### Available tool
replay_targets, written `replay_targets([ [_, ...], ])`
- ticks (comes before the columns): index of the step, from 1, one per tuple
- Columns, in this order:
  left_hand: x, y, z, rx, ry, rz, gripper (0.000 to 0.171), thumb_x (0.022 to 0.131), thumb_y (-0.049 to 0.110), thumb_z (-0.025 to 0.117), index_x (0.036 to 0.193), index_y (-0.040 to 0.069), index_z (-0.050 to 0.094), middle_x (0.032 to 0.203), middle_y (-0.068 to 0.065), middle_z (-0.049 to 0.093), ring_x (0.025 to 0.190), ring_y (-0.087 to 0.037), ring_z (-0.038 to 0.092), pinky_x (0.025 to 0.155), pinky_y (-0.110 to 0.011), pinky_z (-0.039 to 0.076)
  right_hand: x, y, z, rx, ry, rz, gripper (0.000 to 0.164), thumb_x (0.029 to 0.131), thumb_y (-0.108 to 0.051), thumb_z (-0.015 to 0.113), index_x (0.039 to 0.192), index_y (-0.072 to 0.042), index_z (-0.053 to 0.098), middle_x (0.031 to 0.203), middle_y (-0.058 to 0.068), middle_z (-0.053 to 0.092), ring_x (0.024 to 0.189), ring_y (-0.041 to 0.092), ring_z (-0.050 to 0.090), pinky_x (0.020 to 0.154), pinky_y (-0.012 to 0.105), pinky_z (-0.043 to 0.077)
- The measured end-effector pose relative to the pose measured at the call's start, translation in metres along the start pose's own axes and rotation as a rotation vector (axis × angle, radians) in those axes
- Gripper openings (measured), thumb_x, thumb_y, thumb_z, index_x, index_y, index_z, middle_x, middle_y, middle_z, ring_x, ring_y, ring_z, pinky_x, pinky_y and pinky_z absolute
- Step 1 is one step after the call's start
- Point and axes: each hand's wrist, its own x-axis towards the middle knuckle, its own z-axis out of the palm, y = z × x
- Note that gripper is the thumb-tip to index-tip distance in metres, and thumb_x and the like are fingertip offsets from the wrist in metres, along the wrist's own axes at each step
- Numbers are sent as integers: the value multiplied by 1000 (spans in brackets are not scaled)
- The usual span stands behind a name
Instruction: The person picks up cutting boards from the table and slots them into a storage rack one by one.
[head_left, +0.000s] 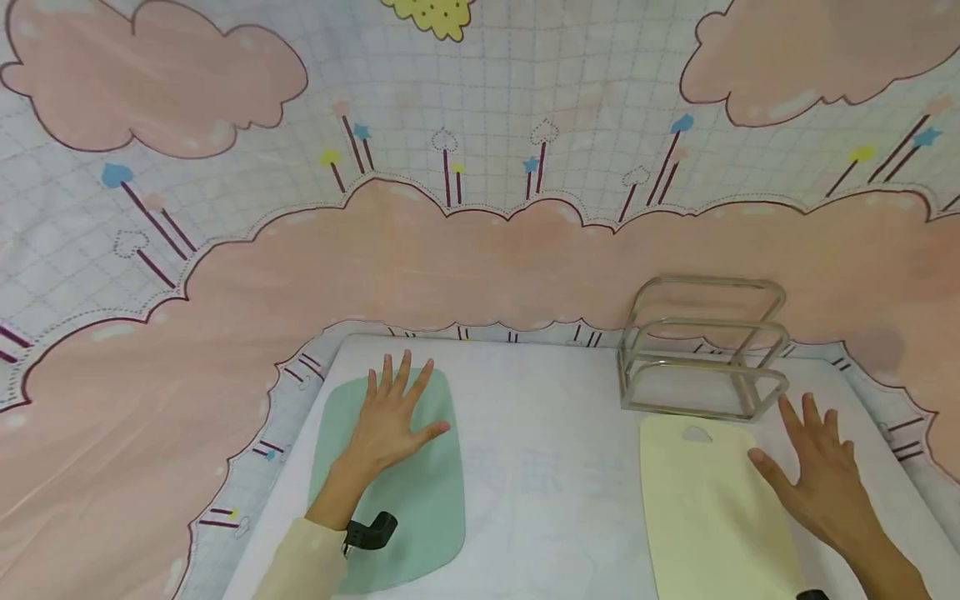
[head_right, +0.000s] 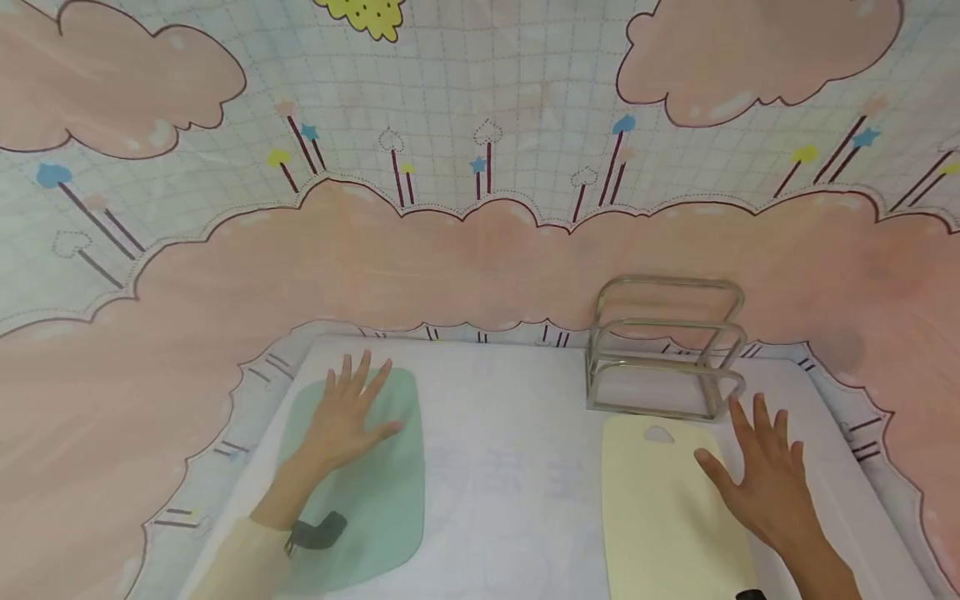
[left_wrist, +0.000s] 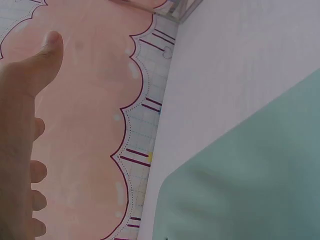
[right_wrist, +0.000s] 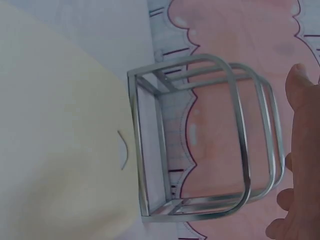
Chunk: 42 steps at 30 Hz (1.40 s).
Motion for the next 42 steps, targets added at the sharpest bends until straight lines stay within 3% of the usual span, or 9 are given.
replay_targets([
  [4,3,7,6,0,-19,6,99,81,84,17,154,17,22,156,-21,13,140,-47,3,109,-64,5,-2,1,2,27,12,11,77,97,-29,54,154,-8,6,154,29,-6,135,48,-18,96,72,-13],
  [18,26,35,25,-57,-8,63,97,81,84,12,154,20,22,156,-20,14,141,-44,2,110,-62,6,-1,9,4,102,12,83,74,100,-28,46,153,-5,0,153,26,-14,133,48,-23,93,72,-17],
  [35,53,80,55,-133,-66,122,100,79,84,8,155,19,17,158,-16,8,144,-34,-1,113,-55,8,13,10,5,167,39,80,73,99,-27,46,154,-7,1,155,23,-12,134,47,-22,92,73,-15],
  [42,59,95,62,-192,-65,143,101,79,85,8,155,18,17,158,-15,8,144,-32,1,114,-51,9,16,12,6,173,42,105,72,100,-29,44,154,-9,0,156,21,-12,135,47,-19,91,78,-8],
])
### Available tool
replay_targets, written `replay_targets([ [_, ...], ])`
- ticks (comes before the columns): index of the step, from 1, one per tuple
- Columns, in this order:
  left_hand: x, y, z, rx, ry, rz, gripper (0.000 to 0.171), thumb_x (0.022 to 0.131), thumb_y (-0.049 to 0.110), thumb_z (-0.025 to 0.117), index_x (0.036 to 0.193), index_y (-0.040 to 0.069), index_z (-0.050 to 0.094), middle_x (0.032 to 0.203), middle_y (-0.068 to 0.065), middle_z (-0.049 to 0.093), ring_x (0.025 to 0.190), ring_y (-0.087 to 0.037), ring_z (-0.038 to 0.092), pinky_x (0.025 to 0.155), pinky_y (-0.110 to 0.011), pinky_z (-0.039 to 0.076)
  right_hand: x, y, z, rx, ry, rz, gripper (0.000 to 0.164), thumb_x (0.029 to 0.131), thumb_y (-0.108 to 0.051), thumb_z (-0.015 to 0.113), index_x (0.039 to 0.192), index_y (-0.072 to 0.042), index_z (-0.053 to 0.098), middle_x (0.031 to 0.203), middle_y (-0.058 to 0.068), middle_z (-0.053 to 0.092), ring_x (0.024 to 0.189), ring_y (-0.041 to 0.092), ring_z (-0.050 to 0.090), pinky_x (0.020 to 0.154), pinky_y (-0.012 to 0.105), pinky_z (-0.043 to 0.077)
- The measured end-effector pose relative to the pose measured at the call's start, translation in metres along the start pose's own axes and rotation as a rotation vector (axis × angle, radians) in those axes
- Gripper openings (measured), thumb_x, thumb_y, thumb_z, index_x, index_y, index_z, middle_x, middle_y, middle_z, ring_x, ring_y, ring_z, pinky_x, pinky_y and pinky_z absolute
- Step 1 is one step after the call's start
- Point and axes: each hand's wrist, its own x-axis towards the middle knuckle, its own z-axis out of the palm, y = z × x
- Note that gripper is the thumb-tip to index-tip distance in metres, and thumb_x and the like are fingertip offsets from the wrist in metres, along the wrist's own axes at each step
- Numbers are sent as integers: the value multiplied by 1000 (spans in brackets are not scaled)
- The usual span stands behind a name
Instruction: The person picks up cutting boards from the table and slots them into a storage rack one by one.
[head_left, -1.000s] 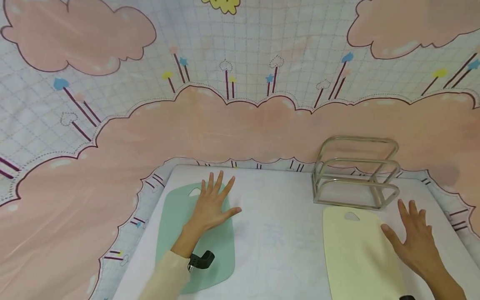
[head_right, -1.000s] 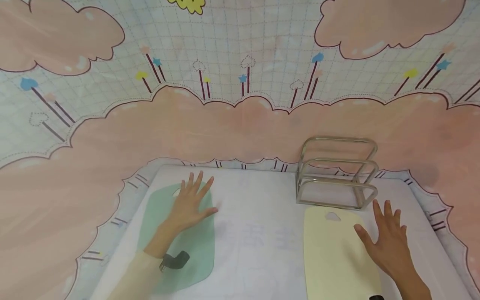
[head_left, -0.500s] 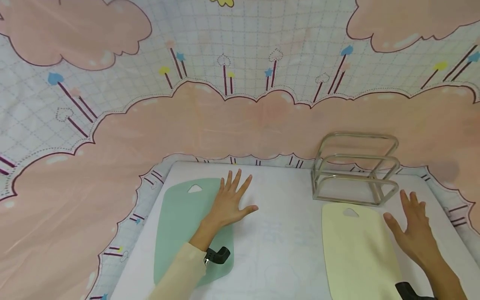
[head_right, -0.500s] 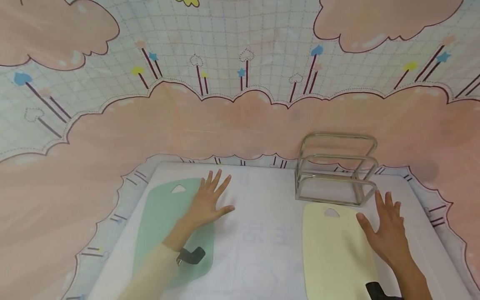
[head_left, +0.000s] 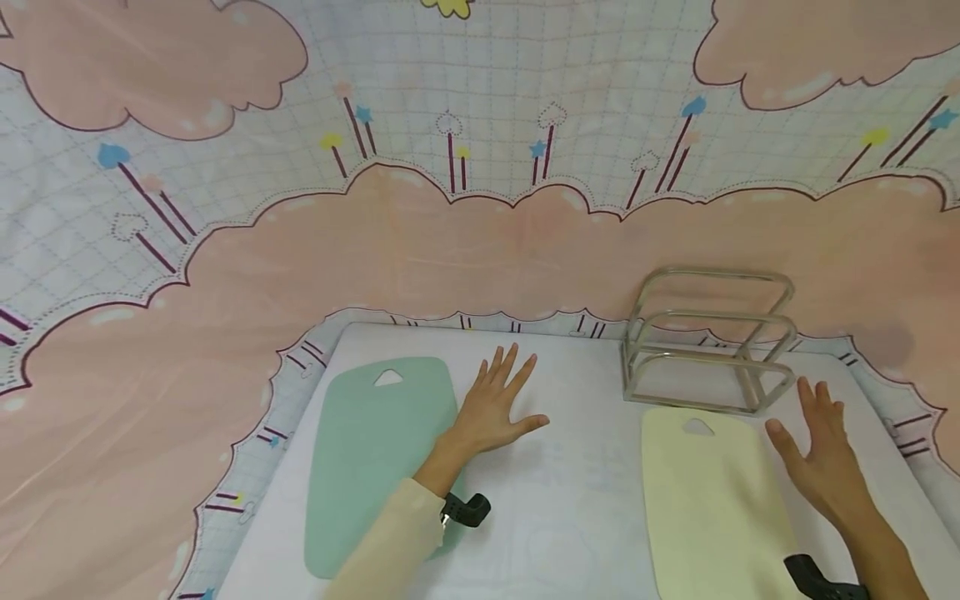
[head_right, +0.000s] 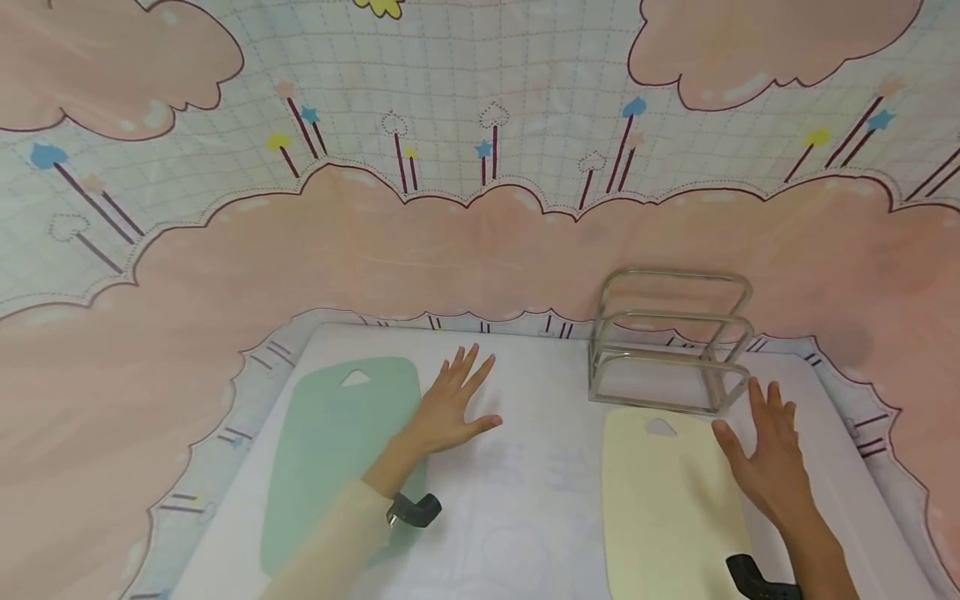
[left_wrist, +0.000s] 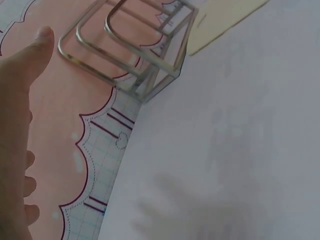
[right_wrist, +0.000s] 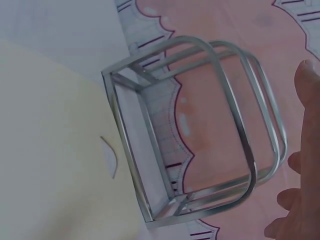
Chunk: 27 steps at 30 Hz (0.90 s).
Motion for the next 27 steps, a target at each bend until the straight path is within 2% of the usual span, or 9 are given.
replay_targets([
  [5,13,13,9,-37,5,9,101,78,85,8,155,19,16,159,-13,9,144,-30,1,114,-48,11,5,0,-1,-20,15,16,72,100,-31,43,154,-8,0,156,22,-10,136,49,-16,89,80,-2],
  [14,32,33,20,-107,26,10,99,78,85,8,155,23,13,160,-9,8,144,-29,3,114,-45,14,17,5,1,-7,15,14,72,100,-30,42,153,-7,1,155,24,-9,135,52,-15,88,81,-2],
  [16,36,37,21,-116,20,13,94,82,83,16,155,25,11,160,-7,5,145,-28,3,114,-45,15,19,6,2,4,12,11,71,100,-29,42,154,-7,1,155,23,-10,134,52,-15,88,81,-2],
  [19,42,44,23,-110,9,20,87,88,73,36,155,25,9,160,-7,4,145,-27,2,113,-46,17,21,7,2,14,4,15,71,100,-29,41,154,-8,0,155,23,-10,133,54,-14,88,81,-3],
  [22,49,50,24,-103,-3,25,88,88,61,53,155,24,9,160,-8,4,144,-26,-1,113,-46,17,22,8,3,11,-7,24,71,100,-30,41,154,-8,-1,155,23,-11,132,56,-13,89,80,-3],
  [27,59,61,26,-119,-16,14,87,88,58,56,155,23,12,160,-7,6,144,-25,0,114,-44,15,26,10,3,3,-19,36,71,101,-31,40,153,-7,-1,155,24,-11,132,57,-11,90,80,-3],
])
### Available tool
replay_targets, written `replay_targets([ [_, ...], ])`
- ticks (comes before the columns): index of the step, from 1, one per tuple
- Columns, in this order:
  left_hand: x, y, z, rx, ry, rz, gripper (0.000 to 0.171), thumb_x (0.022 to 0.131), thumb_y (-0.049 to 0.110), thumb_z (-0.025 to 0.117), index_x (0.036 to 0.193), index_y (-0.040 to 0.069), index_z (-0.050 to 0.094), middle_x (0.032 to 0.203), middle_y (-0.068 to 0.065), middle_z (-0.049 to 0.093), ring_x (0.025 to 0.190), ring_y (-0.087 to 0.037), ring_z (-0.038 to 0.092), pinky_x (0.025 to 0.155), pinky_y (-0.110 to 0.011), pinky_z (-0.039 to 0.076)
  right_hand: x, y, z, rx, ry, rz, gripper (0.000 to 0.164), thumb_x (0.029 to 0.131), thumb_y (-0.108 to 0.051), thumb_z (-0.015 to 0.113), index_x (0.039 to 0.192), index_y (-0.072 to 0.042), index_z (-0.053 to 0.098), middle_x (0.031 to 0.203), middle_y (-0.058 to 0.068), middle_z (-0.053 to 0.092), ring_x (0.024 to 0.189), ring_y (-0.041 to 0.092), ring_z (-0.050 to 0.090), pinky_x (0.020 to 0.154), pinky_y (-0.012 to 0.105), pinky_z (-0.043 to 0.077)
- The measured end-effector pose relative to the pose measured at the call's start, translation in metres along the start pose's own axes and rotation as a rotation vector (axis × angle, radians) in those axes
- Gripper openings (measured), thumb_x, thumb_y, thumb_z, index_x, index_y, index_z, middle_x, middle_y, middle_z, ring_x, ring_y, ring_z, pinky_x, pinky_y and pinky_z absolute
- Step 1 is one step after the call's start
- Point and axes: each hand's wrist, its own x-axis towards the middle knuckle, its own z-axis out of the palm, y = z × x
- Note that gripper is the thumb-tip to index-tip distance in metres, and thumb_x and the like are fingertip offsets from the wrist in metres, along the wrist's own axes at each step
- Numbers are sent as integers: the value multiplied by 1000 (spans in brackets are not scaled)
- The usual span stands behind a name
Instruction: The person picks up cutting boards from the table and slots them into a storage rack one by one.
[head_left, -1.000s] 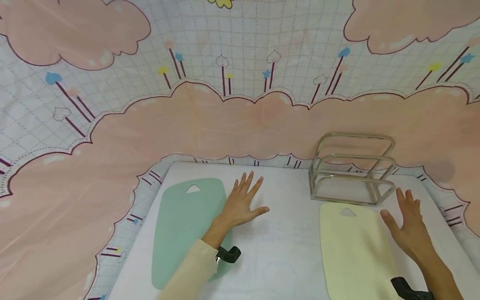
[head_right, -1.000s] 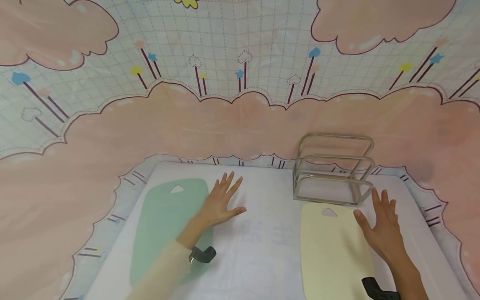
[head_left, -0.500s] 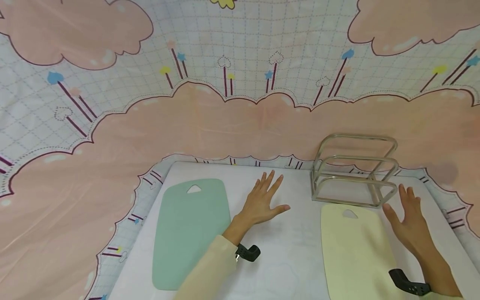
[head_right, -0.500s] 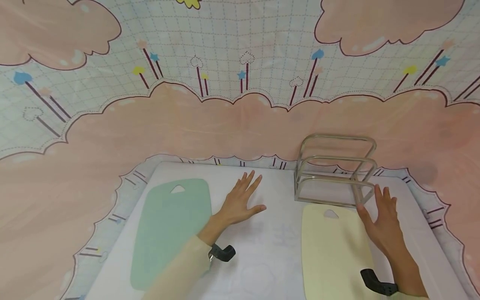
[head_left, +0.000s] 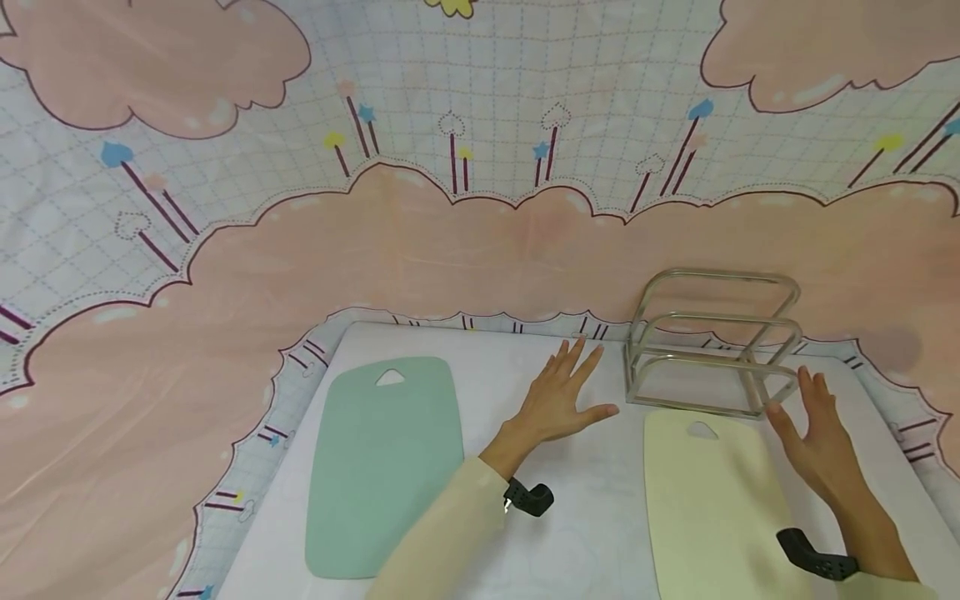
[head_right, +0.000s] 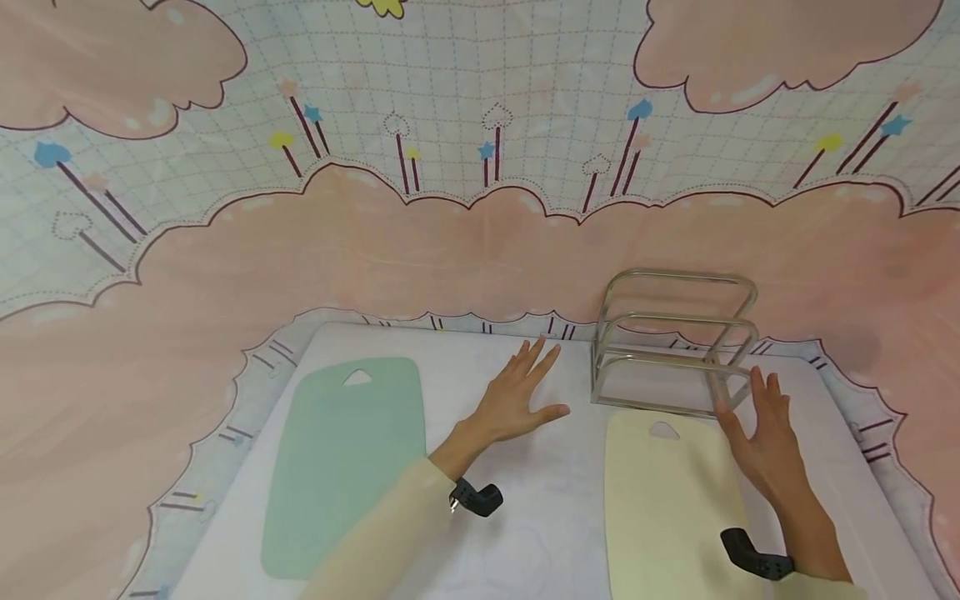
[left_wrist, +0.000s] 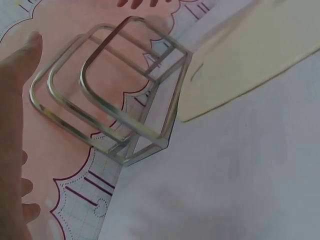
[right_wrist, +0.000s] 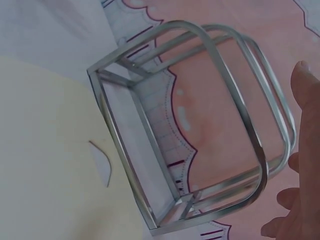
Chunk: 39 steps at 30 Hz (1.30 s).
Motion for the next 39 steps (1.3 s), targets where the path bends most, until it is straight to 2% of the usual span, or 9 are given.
replay_targets([
  [7,5,11,10,-35,-29,0,84,90,59,52,155,24,13,159,-8,10,145,-30,2,114,-46,10,1,7,3,21,-9,20,72,101,-31,40,153,-9,-3,154,25,-11,133,59,-4,91,80,1],
  [14,12,22,20,-173,-35,-39,80,92,54,53,155,24,14,159,-5,11,144,-23,-1,114,-44,11,3,12,4,40,2,47,68,102,-33,36,154,-10,-3,155,25,-8,133,59,2,96,77,7],
  [19,21,35,28,-267,-39,-31,78,94,50,53,155,21,14,159,-4,13,145,-21,4,113,-47,15,7,10,6,132,25,129,63,104,-34,33,155,-16,0,156,24,2,131,58,16,93,74,23],
  [22,25,41,33,-308,-45,-11,77,95,48,53,155,19,16,159,-4,14,144,-18,7,114,-44,14,8,10,9,172,38,185,62,104,-36,32,155,-18,1,156,22,5,132,56,18,90,74,26],
  [26,27,45,38,-347,-78,-18,75,96,48,51,155,20,15,159,-4,13,144,-16,6,115,-42,9,7,11,13,223,44,196,61,104,-35,31,155,-17,1,156,24,5,133,55,15,94,73,21],
  [29,27,46,42,-378,-88,-52,73,96,49,50,155,23,15,159,-4,14,144,-17,8,114,-44,12,6,14,15,266,36,198,61,105,-35,30,154,-17,-1,156,23,2,133,55,13,97,72,17],
  [34,28,45,45,-440,-97,-102,75,95,50,51,155,26,14,158,-6,15,143,-22,16,110,-50,24,7,18,20,330,54,212,62,105,-36,30,154,-18,-2,159,12,-4,135,51,10,104,66,12],
  [39,32,44,46,-444,-105,-93,78,94,51,52,155,23,14,158,-8,18,141,-23,23,105,-51,33,11,16,26,379,97,264,61,104,-36,32,155,-22,1,159,8,-3,139,42,12,110,55,12],
])
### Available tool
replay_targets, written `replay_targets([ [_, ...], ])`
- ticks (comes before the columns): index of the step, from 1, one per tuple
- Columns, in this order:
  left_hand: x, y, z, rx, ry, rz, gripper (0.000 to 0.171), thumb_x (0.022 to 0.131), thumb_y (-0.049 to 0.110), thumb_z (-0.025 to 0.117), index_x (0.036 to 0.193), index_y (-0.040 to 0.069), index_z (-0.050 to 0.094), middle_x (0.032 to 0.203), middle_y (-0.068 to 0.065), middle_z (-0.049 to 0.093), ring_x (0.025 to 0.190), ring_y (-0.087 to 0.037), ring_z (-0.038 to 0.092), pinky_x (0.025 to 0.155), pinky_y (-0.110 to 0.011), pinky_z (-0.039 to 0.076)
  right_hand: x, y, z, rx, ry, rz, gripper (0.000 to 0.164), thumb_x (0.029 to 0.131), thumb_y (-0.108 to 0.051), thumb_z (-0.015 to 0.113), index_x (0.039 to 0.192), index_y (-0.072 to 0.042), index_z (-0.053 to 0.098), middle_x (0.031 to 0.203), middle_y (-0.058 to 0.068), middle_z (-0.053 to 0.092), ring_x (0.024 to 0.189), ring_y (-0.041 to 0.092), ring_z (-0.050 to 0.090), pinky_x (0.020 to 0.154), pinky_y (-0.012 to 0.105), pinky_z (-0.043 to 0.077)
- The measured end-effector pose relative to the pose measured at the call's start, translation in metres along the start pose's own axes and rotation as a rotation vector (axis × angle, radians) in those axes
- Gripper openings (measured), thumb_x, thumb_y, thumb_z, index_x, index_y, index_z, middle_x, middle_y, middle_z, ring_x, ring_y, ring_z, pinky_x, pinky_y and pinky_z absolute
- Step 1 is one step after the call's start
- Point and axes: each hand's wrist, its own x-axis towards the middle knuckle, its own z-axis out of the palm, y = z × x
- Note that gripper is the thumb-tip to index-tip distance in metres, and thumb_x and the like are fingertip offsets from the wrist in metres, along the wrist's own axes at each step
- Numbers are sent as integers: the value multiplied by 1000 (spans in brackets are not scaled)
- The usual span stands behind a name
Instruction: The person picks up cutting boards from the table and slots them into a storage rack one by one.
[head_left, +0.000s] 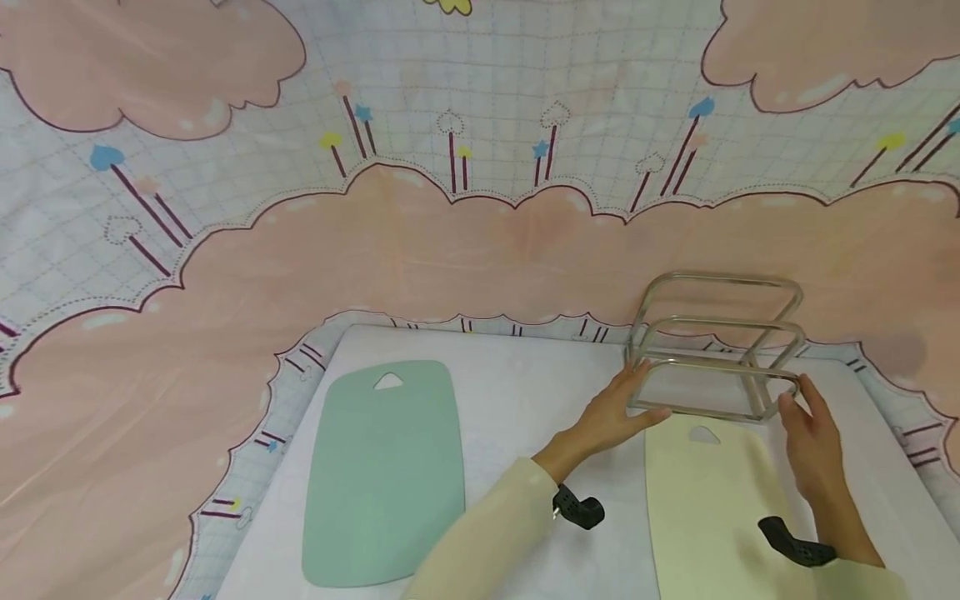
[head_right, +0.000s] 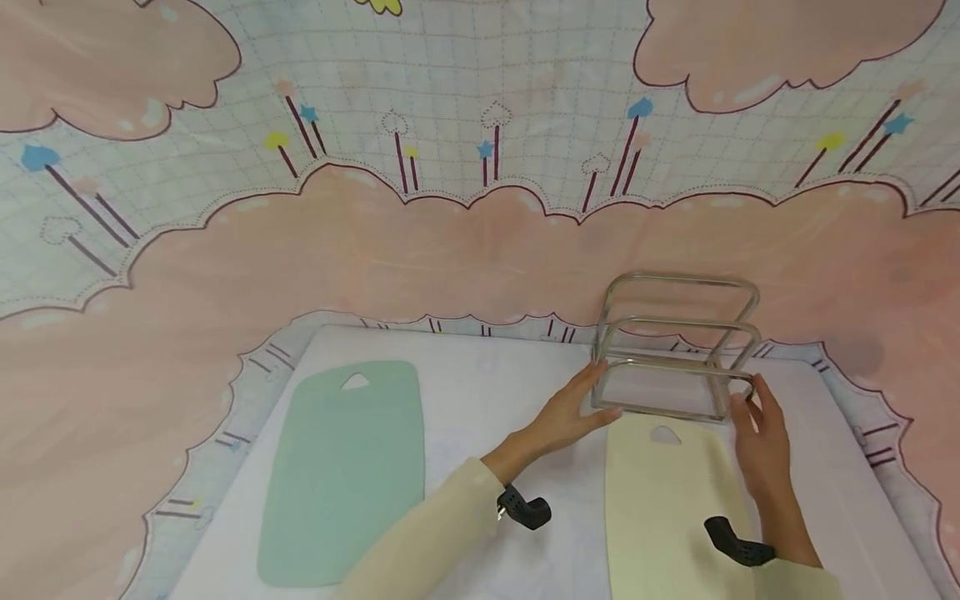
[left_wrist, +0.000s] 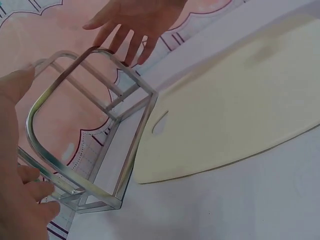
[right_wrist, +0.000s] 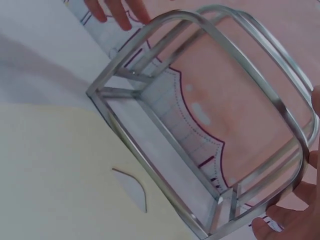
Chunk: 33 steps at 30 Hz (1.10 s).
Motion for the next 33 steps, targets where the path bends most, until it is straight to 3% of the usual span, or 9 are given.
replay_targets([
  [4,2,1,1,12,-10,-3,77,94,53,51,155,24,13,157,-1,22,141,-19,24,106,-49,32,2,-3,5,1,22,19,62,104,-37,32,155,-21,2,159,10,-2,140,41,12,110,56,13],
  [13,3,1,6,-14,6,-20,76,94,52,52,155,26,15,155,-1,26,141,-20,23,105,-52,32,1,-7,12,-5,51,7,63,103,-38,35,155,-19,5,159,14,2,140,40,15,108,58,18],
  [25,2,-5,-2,24,35,-27,72,94,55,48,154,24,22,151,2,33,137,-21,32,105,-53,32,0,-13,16,-29,-7,-7,64,103,-34,38,155,-20,3,157,21,0,138,47,15,101,64,23],
  [33,-4,-11,-3,23,92,-5,69,95,48,53,153,23,25,149,-2,39,135,-23,35,103,-51,35,2,-13,19,-60,-32,-27,65,103,-37,39,155,-20,3,157,22,1,136,49,18,98,67,25],
])
